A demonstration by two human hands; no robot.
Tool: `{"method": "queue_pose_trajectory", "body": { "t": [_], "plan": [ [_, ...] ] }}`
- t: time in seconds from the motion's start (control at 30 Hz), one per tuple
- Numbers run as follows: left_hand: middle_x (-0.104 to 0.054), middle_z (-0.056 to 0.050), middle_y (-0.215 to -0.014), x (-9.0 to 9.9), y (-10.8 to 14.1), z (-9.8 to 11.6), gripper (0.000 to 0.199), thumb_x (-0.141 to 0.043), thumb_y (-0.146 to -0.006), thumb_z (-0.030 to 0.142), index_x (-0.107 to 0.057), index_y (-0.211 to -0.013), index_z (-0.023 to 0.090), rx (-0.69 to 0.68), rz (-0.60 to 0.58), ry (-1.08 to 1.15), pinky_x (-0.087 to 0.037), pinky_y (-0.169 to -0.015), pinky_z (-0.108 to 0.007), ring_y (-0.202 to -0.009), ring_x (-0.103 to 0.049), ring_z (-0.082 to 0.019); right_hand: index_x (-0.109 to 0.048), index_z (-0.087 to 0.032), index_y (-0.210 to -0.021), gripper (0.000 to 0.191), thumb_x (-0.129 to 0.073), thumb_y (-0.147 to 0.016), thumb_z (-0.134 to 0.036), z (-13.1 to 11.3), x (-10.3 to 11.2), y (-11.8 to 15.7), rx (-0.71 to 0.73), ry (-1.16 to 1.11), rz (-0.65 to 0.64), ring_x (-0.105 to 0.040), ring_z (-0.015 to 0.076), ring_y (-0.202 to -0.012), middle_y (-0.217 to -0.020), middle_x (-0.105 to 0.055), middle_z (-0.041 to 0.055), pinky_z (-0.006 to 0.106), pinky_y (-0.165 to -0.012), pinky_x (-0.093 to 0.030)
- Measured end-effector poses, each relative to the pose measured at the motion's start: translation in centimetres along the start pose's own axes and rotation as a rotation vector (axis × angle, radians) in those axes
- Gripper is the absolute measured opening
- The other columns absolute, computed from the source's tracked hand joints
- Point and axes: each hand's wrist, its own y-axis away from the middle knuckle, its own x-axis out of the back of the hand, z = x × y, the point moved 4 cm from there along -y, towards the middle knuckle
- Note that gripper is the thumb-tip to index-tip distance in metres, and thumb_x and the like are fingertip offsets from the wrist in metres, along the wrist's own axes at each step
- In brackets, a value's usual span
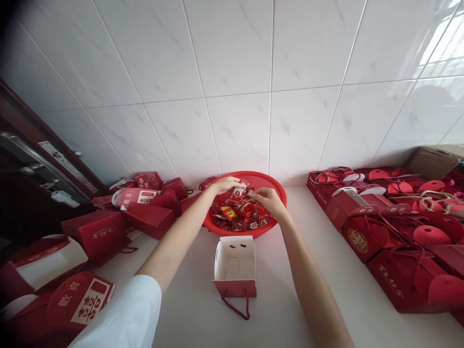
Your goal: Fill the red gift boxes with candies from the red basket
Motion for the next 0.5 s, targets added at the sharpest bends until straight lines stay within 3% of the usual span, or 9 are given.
{"method": "queue_pose_trajectory", "body": {
  "t": [0.33, 0.5],
  "plan": [
    [-0.075, -0.005, -0.081, -2.5, 3.6, 3.5, 0.032, -0.089, -0.069, 0.037, -0.071, -0.082, 0.013, -0.140, -0.053, 0.255, -0.053, -0.077, -0.031, -0.077, -0.070, -0.017, -0.066, -0.018, -0.089, 0.028, -0.078, -0.081, -0.042, 0.1, 0.1, 0.0, -0.046, -0.045, 0.063, -0.072, 0.0173, -0.067, -0.084, -0.076, 0.0055, 0.028, -0.060, -0.058],
    [-0.076, -0.007, -0.086, -3.7, 4.1, 4.1, 0.034, -0.087, -0.072, 0.036, -0.070, -0.089, 0.012, -0.201, -0.007, 0.318, -0.055, -0.079, -0.034, -0.080, -0.071, -0.019, -0.067, -0.020, -0.102, 0.037, -0.084, -0.075, -0.036, -0.2, -0.2, 0.2, -0.066, -0.106, -0.049, -0.075, 0.0207, -0.075, -0.085, -0.078, 0.0049, 0.031, -0.065, -0.061]
  ]
}}
